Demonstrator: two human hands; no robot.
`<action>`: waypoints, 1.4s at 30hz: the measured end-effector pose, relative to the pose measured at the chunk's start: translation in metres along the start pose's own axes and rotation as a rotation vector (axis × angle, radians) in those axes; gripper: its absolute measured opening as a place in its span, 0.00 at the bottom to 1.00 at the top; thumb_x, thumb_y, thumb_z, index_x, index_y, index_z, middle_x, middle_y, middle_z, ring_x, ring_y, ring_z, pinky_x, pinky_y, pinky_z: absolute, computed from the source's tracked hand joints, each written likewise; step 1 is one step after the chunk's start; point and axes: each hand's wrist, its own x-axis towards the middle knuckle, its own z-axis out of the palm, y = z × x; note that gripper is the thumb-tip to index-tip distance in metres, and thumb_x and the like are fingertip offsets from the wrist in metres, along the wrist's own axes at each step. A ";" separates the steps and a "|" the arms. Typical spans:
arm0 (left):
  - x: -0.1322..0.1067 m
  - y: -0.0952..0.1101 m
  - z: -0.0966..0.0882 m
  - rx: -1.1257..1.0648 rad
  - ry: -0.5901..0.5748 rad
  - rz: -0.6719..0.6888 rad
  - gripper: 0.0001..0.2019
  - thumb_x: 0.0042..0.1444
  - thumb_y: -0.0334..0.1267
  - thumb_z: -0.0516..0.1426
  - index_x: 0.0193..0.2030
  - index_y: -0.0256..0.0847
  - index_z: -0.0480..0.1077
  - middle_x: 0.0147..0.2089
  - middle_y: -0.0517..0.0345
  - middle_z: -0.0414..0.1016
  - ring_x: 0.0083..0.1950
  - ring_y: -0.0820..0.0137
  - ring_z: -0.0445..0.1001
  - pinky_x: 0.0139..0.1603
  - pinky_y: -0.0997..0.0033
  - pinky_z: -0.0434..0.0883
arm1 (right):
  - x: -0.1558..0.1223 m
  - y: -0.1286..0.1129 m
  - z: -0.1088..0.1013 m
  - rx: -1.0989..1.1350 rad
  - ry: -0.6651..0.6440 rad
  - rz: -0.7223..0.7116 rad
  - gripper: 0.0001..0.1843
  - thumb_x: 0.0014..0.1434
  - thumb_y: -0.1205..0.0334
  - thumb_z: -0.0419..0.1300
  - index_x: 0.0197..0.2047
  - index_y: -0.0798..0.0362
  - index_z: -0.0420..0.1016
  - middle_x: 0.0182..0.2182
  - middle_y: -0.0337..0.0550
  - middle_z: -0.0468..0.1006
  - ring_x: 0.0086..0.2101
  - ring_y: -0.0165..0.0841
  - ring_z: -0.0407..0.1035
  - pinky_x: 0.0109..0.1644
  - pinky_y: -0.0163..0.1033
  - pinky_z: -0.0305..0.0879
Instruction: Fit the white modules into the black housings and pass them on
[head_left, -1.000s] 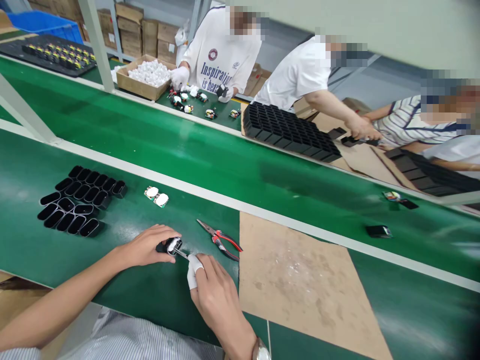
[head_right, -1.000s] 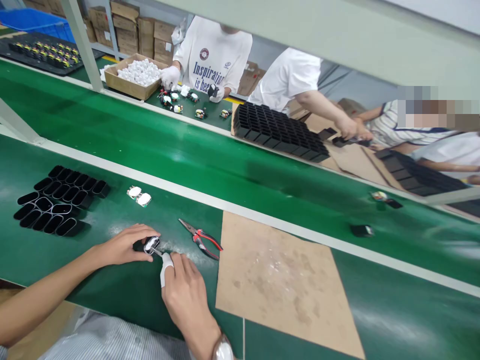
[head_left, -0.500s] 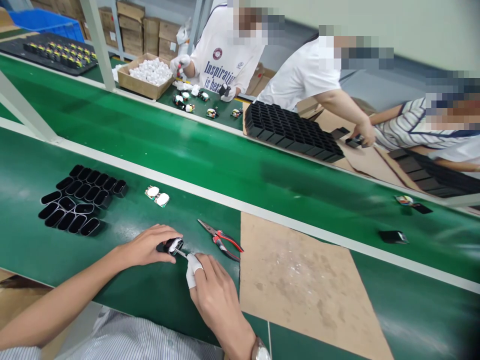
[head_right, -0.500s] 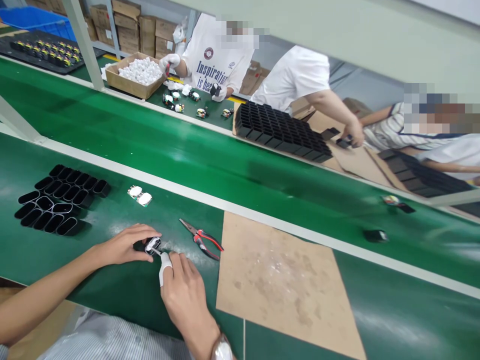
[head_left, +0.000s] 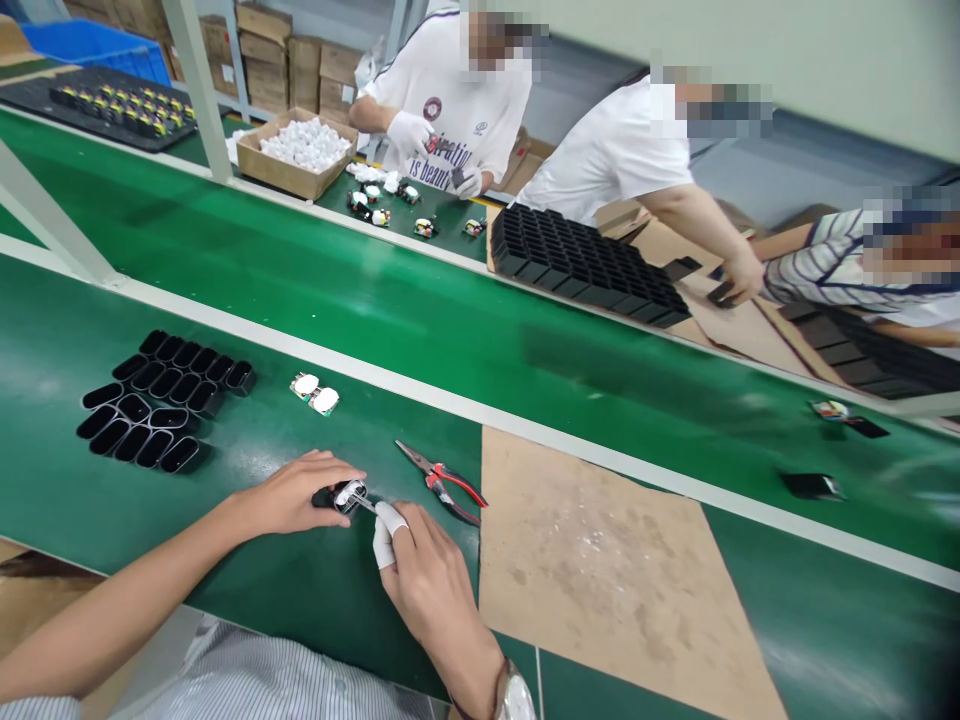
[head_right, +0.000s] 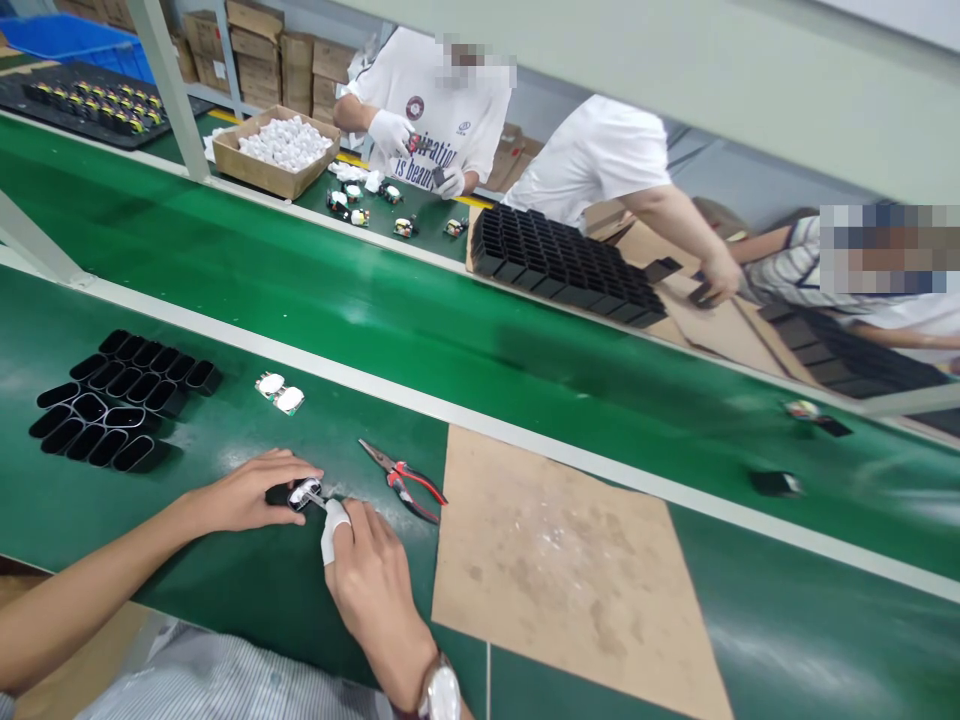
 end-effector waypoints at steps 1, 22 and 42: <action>0.000 0.000 0.000 0.002 -0.002 -0.001 0.27 0.63 0.45 0.67 0.68 0.48 0.69 0.60 0.49 0.80 0.55 0.58 0.78 0.64 0.54 0.69 | 0.000 0.001 0.000 -0.007 0.005 -0.001 0.13 0.69 0.76 0.52 0.49 0.54 0.73 0.41 0.51 0.78 0.36 0.41 0.73 0.38 0.45 0.71; 0.002 0.007 -0.004 -0.109 0.060 0.021 0.19 0.61 0.26 0.62 0.57 0.44 0.73 0.52 0.52 0.79 0.54 0.61 0.75 0.57 0.59 0.75 | 0.014 0.019 -0.008 0.018 -0.069 -0.054 0.13 0.67 0.75 0.53 0.45 0.55 0.77 0.46 0.51 0.81 0.41 0.43 0.73 0.46 0.49 0.71; 0.002 0.005 -0.002 -0.121 0.063 0.015 0.20 0.60 0.25 0.62 0.58 0.44 0.73 0.52 0.52 0.79 0.54 0.61 0.75 0.57 0.58 0.75 | 0.023 0.019 -0.011 -0.009 -0.115 -0.105 0.14 0.64 0.77 0.52 0.38 0.54 0.76 0.41 0.51 0.80 0.38 0.42 0.71 0.42 0.47 0.69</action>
